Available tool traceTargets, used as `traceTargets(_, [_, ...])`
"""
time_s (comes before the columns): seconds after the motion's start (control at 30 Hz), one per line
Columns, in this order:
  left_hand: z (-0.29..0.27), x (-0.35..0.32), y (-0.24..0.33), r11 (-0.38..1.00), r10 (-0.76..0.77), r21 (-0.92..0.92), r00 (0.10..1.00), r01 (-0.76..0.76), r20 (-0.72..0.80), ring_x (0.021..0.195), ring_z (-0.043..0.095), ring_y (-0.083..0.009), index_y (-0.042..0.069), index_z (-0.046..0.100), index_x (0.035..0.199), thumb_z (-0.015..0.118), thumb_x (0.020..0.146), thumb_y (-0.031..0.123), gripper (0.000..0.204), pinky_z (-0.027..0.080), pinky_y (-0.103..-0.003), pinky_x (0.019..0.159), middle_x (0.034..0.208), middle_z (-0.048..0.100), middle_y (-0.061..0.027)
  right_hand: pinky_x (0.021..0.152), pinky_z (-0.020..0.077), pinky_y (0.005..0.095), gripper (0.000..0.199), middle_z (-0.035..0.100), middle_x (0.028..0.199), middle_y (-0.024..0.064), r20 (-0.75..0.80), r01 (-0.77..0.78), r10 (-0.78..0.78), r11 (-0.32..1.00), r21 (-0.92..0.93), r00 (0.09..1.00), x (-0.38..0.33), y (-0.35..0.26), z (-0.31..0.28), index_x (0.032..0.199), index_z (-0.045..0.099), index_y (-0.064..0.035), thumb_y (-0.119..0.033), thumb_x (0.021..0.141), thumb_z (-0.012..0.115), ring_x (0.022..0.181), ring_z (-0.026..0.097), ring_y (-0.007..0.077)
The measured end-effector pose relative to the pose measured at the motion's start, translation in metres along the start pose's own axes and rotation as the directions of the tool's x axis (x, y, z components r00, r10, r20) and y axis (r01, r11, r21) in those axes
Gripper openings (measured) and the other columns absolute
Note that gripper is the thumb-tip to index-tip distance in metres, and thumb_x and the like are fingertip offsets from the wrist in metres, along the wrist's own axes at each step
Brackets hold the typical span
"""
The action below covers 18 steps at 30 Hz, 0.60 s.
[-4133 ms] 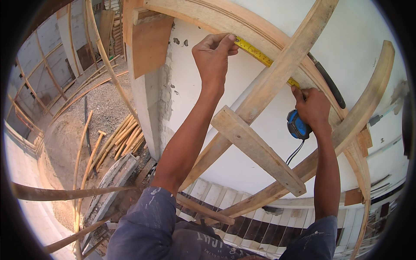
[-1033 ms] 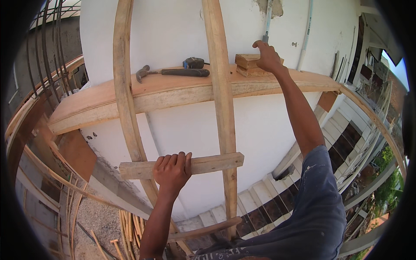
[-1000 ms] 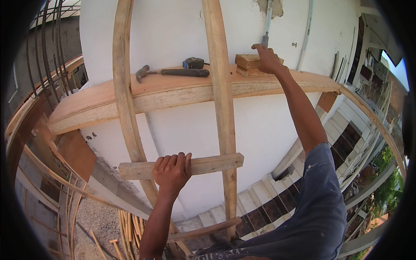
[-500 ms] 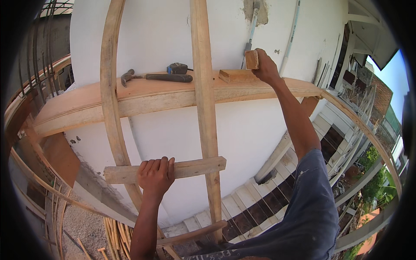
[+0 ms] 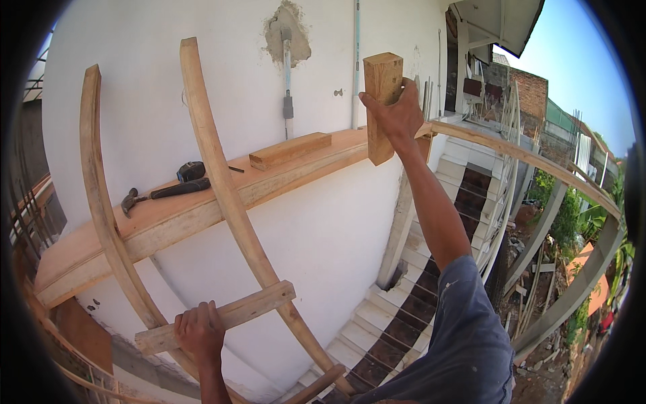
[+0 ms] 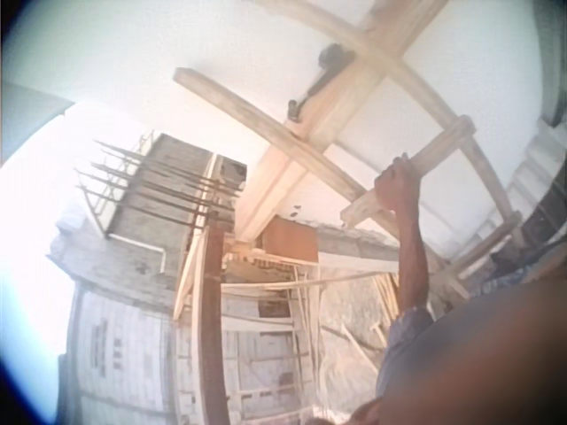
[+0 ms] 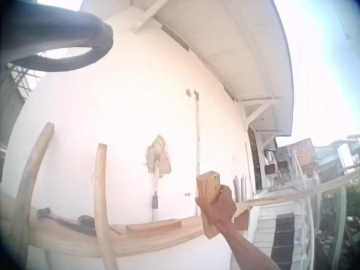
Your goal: The person measures a curved wooden frame with a tape measure, then uses a hammer to drive nails into the frame to secure wooden pieces. The person adjusts and fits small wooden blocks into the frame structure.
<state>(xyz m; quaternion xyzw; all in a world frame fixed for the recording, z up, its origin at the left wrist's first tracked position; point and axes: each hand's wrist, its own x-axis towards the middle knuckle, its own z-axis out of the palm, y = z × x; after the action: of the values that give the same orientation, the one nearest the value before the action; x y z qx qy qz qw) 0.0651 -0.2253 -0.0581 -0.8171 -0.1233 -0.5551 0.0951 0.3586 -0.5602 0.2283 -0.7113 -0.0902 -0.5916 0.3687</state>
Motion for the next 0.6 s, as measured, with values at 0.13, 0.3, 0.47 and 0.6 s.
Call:
traceTargets(0.13, [-0.005, 0.002, 0.001, 1.0, -0.009, -0.021, 1.0, 0.009, 0.01, 0.056, 0.052, -0.0211, 0.012, 0.057, 0.068, 0.07, 0.087, 0.017, 0.024, 0.04, -0.036, 0.059, 0.058, 0.05, -0.0024, 0.085, 0.049, 0.046, 0.086, 0.059, 0.109, 0.0141, 0.062, 0.054, -0.045, 0.986, -0.157, 0.997, -0.018, 0.0, -0.01, 0.121, 0.049, -0.0013, -0.052, 0.062, 0.084, 0.105, 0.059, 0.0332])
traceTargets(0.3, [-0.009, 0.005, 0.003, 1.0, -0.006, -0.014, 0.998, 0.007, 0.064, 0.058, 0.056, -0.0208, 0.009, 0.064, 0.074, 0.068, 0.089, 0.017, 0.018, 0.042, -0.036, 0.061, 0.061, 0.058, -0.0031, 0.088, 0.0504, 0.0476, 0.095, 0.059, 0.102, 0.0173, 0.206, -0.06, 0.023, 0.983, 0.176, 0.978, -0.04, 0.001, -0.017, 0.121, 0.044, 0.0055, -0.058, 0.062, 0.083, 0.102, 0.06, 0.0339])
traceTargets(0.47, [-0.011, 0.005, 0.004, 1.0, -0.001, -0.02, 0.996, 0.003, 0.084, 0.06, 0.059, -0.0193, 0.008, 0.065, 0.077, 0.065, 0.093, 0.018, 0.019, 0.043, -0.035, 0.062, 0.064, 0.061, -0.0029, 0.076, 0.059, 0.0377, 0.114, 0.057, 0.104, 0.027, 0.465, -0.442, 0.192, 0.73, 0.521, 0.864, -0.049, -0.005, -0.007, 0.127, 0.034, 0.0184, -0.059, 0.063, 0.088, 0.099, 0.065, 0.029])
traceTargets(0.6, [-0.012, 0.005, 0.004, 1.0, 0.023, -0.022, 0.998, -0.022, 0.062, 0.061, 0.06, -0.0188, 0.008, 0.066, 0.077, 0.066, 0.093, 0.019, 0.019, 0.043, -0.034, 0.062, 0.065, 0.063, -0.0029, 0.077, 0.0581, 0.0445, 0.095, 0.057, 0.106, 0.0235, 0.573, -0.553, 0.146, 0.53, 0.643, 0.806, -0.056, -0.015, 0.01, 0.124, 0.039, 0.0145, -0.048, 0.071, 0.087, 0.09, 0.066, 0.028])
